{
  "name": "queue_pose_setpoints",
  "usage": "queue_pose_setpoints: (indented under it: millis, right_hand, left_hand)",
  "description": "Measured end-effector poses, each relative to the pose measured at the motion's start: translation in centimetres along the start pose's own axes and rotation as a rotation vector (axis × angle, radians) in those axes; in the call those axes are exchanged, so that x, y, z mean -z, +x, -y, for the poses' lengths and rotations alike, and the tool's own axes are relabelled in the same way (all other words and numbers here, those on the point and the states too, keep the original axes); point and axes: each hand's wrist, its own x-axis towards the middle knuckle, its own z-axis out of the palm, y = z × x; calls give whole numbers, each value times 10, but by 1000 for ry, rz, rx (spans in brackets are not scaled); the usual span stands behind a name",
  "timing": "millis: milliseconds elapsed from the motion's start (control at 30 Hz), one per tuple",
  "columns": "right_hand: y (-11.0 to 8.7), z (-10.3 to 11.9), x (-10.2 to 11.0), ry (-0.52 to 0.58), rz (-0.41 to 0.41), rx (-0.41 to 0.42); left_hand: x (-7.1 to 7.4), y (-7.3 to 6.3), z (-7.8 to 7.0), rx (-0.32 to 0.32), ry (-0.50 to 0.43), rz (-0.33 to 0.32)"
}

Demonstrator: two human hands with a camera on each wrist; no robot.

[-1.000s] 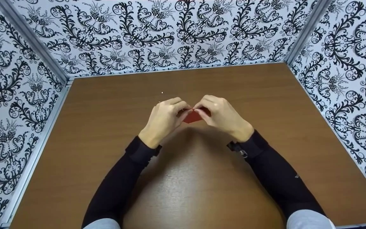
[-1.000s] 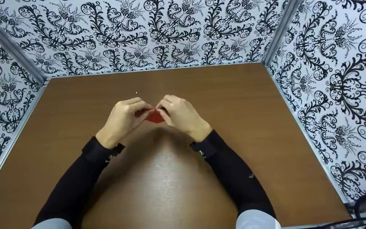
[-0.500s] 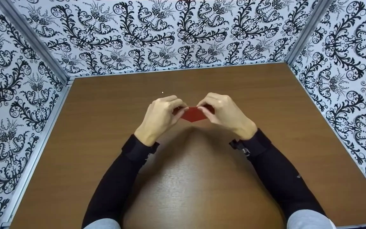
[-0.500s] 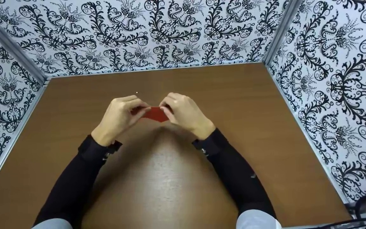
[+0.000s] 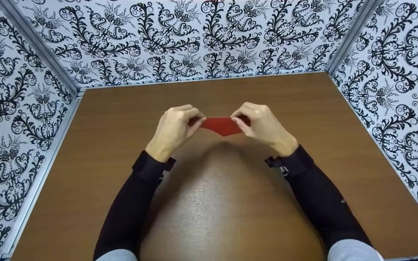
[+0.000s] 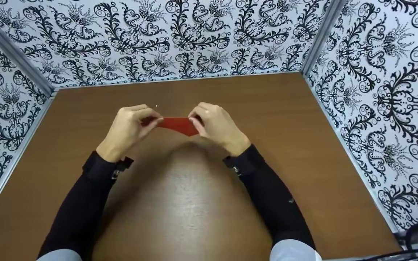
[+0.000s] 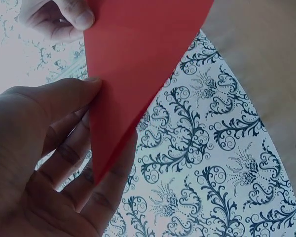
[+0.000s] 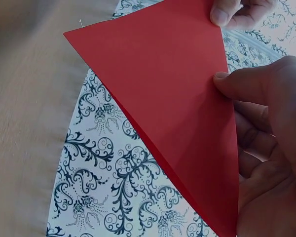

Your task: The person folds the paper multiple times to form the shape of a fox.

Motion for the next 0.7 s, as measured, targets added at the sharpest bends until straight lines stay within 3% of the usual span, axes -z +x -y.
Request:
queue_pose_setpoints:
  millis: [700]
  right_hand:
    - [-2, -17, 14, -37, -51, -30]
  left_hand:
    - [17, 0, 23, 41, -3, -48]
